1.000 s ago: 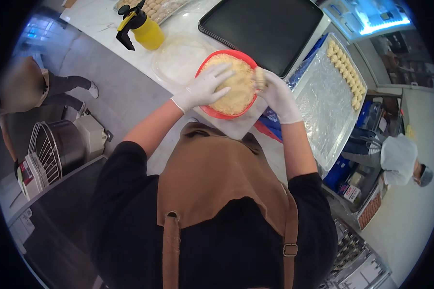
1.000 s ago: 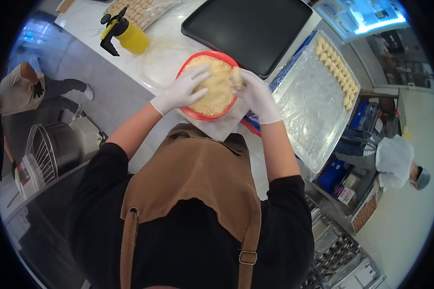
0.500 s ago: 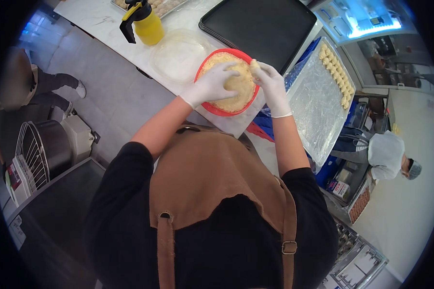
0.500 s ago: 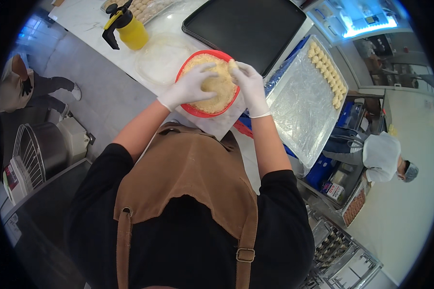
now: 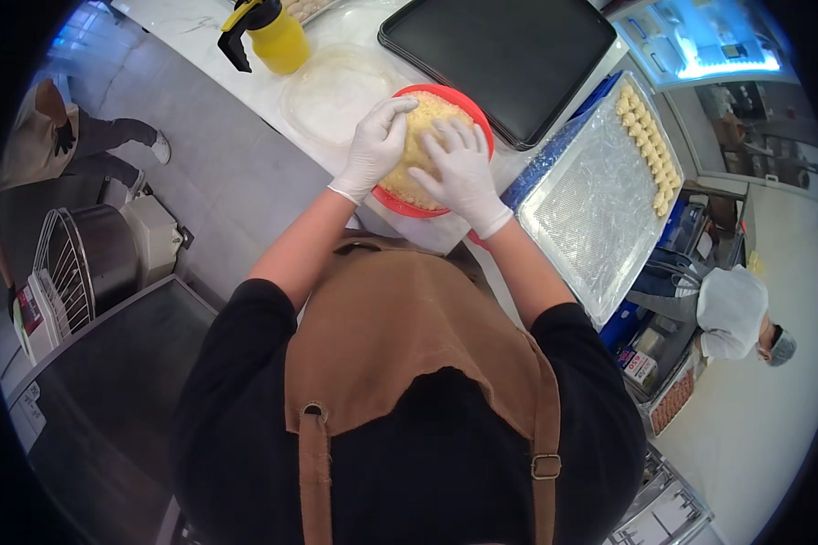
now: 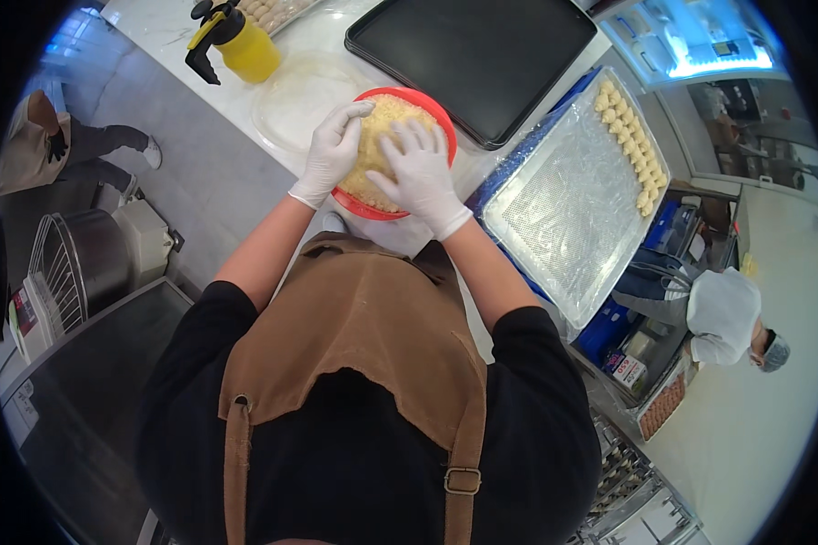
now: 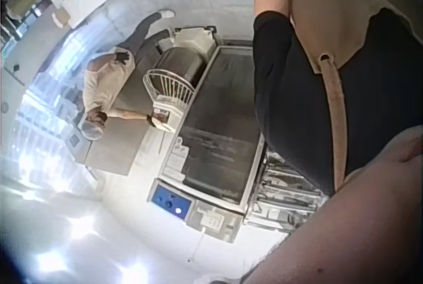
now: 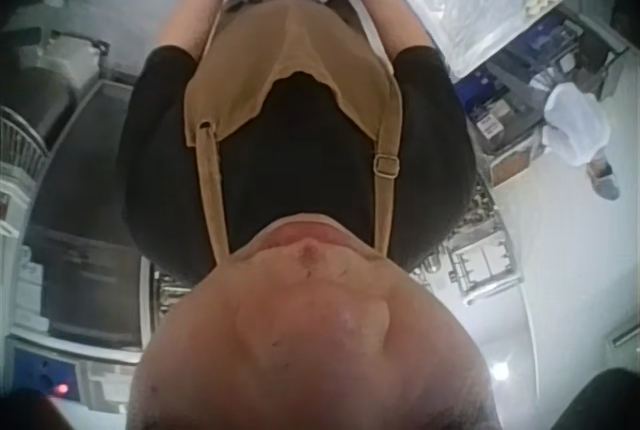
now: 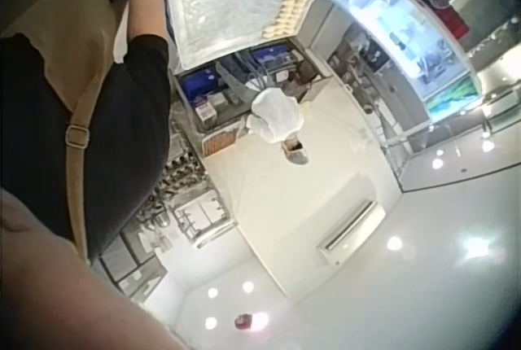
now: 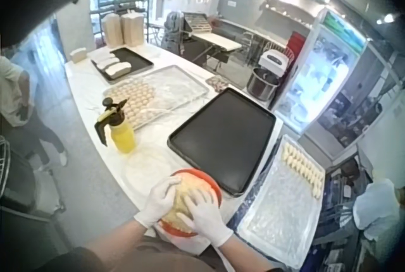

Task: Shaping dough into pastries and placing them on a baking sheet.

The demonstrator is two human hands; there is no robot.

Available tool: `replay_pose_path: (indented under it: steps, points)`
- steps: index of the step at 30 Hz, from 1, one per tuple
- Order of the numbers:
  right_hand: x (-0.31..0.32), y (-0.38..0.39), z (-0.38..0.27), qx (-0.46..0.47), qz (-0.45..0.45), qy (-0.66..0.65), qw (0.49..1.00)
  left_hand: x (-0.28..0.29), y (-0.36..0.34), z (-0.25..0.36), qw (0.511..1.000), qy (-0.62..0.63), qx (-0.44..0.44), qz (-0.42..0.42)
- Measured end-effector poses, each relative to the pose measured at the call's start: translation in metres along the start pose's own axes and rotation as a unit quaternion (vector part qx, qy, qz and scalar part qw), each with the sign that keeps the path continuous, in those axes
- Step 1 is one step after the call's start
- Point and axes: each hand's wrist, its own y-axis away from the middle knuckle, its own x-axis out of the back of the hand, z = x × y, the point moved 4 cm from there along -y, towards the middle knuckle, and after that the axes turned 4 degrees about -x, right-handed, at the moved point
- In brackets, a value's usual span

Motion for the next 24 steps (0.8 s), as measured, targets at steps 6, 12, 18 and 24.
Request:
replay_pose_path:
  steps: [6,12,18,24]
  points:
    - [0.012,0.004,0.005,0.002,-0.023,-0.031,0.999,0.007,-0.001,0.003,0.999,-0.023,0.023,0.005]
    - [0.001,0.021,0.019,-0.041,-0.011,-0.067,0.997,0.005,0.001,0.018,0.995,-0.071,0.022,-0.063]
    - [-0.006,-0.012,0.025,-0.162,-0.075,-0.127,0.976,0.011,-0.004,0.016,0.99,-0.1,-0.011,-0.098]
    - [-0.007,-0.002,0.061,-0.424,-0.084,-0.545,0.718,-0.005,0.004,0.034,0.894,-0.364,-0.195,-0.174]
